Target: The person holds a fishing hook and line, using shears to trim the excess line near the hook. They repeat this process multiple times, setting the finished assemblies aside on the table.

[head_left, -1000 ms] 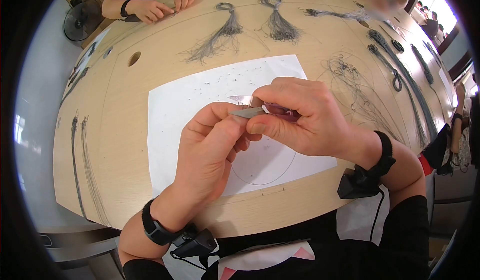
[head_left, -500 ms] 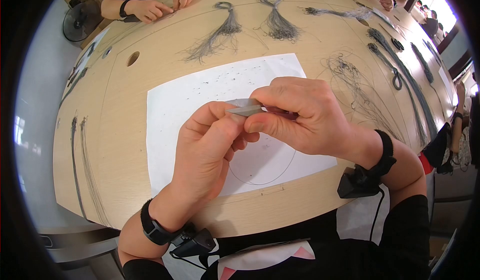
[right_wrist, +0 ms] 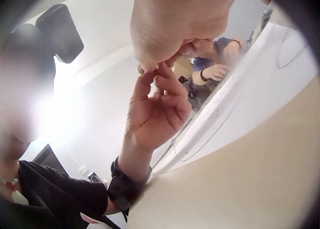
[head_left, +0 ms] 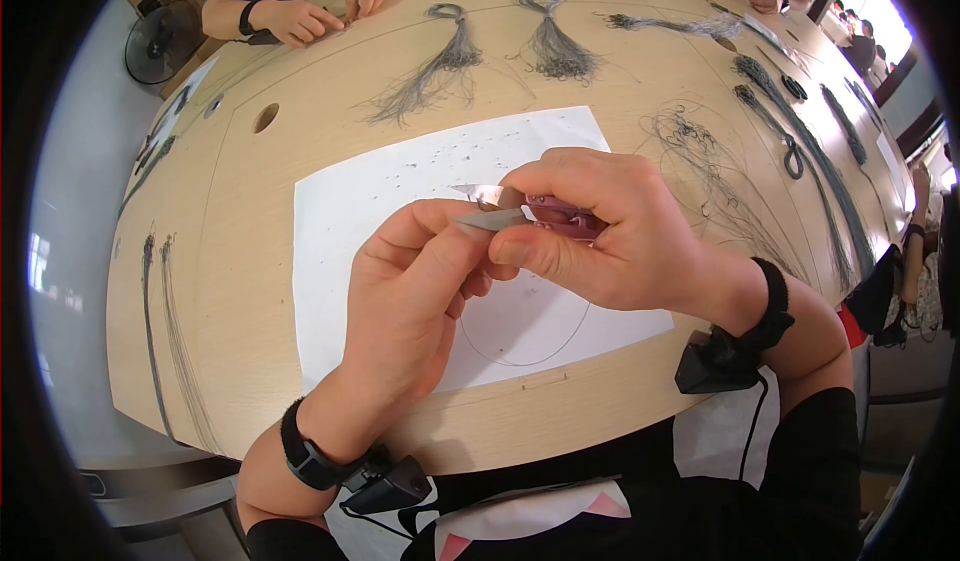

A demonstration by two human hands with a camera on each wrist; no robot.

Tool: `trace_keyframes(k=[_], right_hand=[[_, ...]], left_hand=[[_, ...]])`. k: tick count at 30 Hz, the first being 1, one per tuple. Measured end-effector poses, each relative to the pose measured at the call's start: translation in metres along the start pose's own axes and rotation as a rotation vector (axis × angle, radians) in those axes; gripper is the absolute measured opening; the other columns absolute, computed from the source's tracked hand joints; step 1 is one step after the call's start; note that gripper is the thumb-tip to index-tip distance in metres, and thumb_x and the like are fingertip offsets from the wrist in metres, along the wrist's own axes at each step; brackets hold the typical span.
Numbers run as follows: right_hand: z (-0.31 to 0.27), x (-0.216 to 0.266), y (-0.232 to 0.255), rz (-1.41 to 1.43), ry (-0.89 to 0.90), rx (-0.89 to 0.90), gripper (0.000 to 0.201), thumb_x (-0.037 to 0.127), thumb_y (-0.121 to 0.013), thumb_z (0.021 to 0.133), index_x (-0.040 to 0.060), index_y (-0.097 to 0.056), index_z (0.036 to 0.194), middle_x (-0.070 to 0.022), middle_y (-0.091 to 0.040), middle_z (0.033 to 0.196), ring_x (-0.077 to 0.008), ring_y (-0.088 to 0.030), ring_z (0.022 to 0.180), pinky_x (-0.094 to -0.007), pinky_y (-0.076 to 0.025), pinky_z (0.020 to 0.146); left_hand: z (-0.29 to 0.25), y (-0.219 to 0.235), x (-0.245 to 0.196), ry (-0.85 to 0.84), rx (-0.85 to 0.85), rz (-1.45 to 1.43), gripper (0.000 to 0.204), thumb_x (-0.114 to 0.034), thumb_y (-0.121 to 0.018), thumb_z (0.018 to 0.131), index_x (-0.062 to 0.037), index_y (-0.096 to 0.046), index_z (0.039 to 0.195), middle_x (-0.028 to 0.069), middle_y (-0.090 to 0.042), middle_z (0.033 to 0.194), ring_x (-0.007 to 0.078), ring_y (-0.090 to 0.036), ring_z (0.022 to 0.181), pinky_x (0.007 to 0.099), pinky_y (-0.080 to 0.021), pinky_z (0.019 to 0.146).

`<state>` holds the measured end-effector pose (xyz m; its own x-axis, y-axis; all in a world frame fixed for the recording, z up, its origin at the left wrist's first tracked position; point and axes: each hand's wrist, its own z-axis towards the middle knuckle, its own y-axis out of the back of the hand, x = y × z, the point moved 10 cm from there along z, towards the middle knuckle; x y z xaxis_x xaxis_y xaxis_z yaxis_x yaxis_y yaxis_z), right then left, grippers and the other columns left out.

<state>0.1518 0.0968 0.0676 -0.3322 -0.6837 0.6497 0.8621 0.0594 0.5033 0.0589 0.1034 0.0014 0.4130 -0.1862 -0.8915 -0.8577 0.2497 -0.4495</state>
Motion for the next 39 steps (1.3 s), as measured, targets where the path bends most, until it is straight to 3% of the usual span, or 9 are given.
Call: trace_keyframes(k=[7,9,12,15,24,30,33,37,39], right_hand=[[-0.001,-0.006,0.005,0.050,-0.091,-0.030,0.030,0.024,-0.065,0.067,-0.0024,-0.055,0.078,-0.0065,-0.051,0.060,-0.0104,-0.046,0.048,-0.0215,-0.039,0.046],[-0.003,-0.011,0.005,0.263,-0.152,-0.088,0.030,0.019,-0.066,0.067,-0.0032,-0.053,0.084,-0.0064,-0.054,0.066,-0.0088,-0.050,0.056,-0.0208,-0.043,0.052],[-0.005,-0.011,0.001,0.342,-0.233,-0.035,0.026,0.011,-0.063,0.068,-0.0029,-0.052,0.087,-0.0066,-0.055,0.072,-0.0086,-0.053,0.064,-0.0199,-0.044,0.058],[-0.006,-0.005,0.001,0.256,-0.126,-0.028,0.024,-0.002,-0.057,0.071,-0.0033,-0.048,0.093,-0.0046,-0.054,0.082,-0.0031,-0.047,0.068,-0.0147,-0.038,0.059],[-0.010,-0.005,0.003,0.330,-0.173,-0.110,0.023,-0.005,-0.055,0.071,-0.0037,-0.045,0.092,-0.0091,-0.054,0.088,-0.0075,-0.052,0.077,-0.0183,-0.042,0.067],[-0.012,0.000,0.006,0.281,-0.128,-0.147,0.023,-0.006,-0.053,0.071,-0.0039,-0.044,0.091,-0.0082,-0.053,0.085,-0.0056,-0.050,0.071,-0.0169,-0.041,0.061],[-0.015,-0.006,0.010,0.328,-0.168,-0.234,0.026,0.001,-0.059,0.065,-0.0012,-0.050,0.088,-0.0069,-0.054,0.077,-0.0101,-0.053,0.068,-0.0209,-0.044,0.061],[-0.016,-0.009,0.007,0.349,-0.191,-0.224,0.026,0.002,-0.060,0.065,-0.0009,-0.050,0.088,-0.0073,-0.053,0.077,-0.0106,-0.053,0.067,-0.0212,-0.044,0.060],[-0.016,-0.008,0.008,0.314,-0.190,-0.223,0.026,0.003,-0.061,0.065,-0.0007,-0.050,0.088,-0.0075,-0.053,0.077,-0.0111,-0.053,0.066,-0.0216,-0.044,0.060]], left_hand=[[0.001,-0.001,0.004,-0.002,0.074,-0.038,0.009,-0.010,-0.052,0.079,-0.0021,-0.054,0.081,0.0055,-0.057,0.075,0.0102,-0.053,0.066,0.0187,-0.038,0.056],[0.000,0.000,-0.001,-0.065,0.048,0.155,0.008,-0.007,-0.053,0.078,0.0001,-0.054,0.081,0.0058,-0.057,0.075,0.0096,-0.053,0.066,0.0193,-0.040,0.057],[-0.003,-0.007,-0.010,-0.176,0.076,0.271,0.006,-0.002,-0.053,0.076,0.0024,-0.054,0.081,0.0056,-0.057,0.074,0.0083,-0.052,0.066,0.0193,-0.042,0.059],[-0.004,-0.007,-0.011,-0.199,0.050,0.293,0.007,0.000,-0.055,0.075,0.0037,-0.054,0.080,0.0050,-0.056,0.072,0.0069,-0.051,0.065,0.0184,-0.042,0.059],[-0.008,-0.008,-0.023,-0.326,-0.002,0.465,0.008,-0.003,-0.058,0.073,0.0028,-0.058,0.079,0.0030,-0.057,0.069,0.0055,-0.050,0.062,0.0173,-0.041,0.056],[-0.011,-0.010,-0.028,-0.433,-0.004,0.580,0.007,-0.003,-0.059,0.072,0.0017,-0.058,0.077,0.0031,-0.058,0.068,0.0055,-0.049,0.060,0.0177,-0.041,0.055],[-0.010,-0.007,-0.025,-0.401,-0.034,0.548,0.007,-0.003,-0.060,0.071,0.0020,-0.058,0.076,0.0035,-0.058,0.069,0.0057,-0.050,0.060,0.0178,-0.041,0.055],[-0.009,-0.010,-0.025,-0.388,0.000,0.514,0.007,-0.002,-0.059,0.072,0.0024,-0.058,0.077,0.0037,-0.057,0.069,0.0060,-0.050,0.061,0.0180,-0.041,0.056],[-0.007,-0.012,-0.016,-0.280,0.051,0.376,0.007,-0.001,-0.056,0.074,0.0031,-0.057,0.080,0.0043,-0.057,0.071,0.0066,-0.050,0.063,0.0183,-0.041,0.058]])
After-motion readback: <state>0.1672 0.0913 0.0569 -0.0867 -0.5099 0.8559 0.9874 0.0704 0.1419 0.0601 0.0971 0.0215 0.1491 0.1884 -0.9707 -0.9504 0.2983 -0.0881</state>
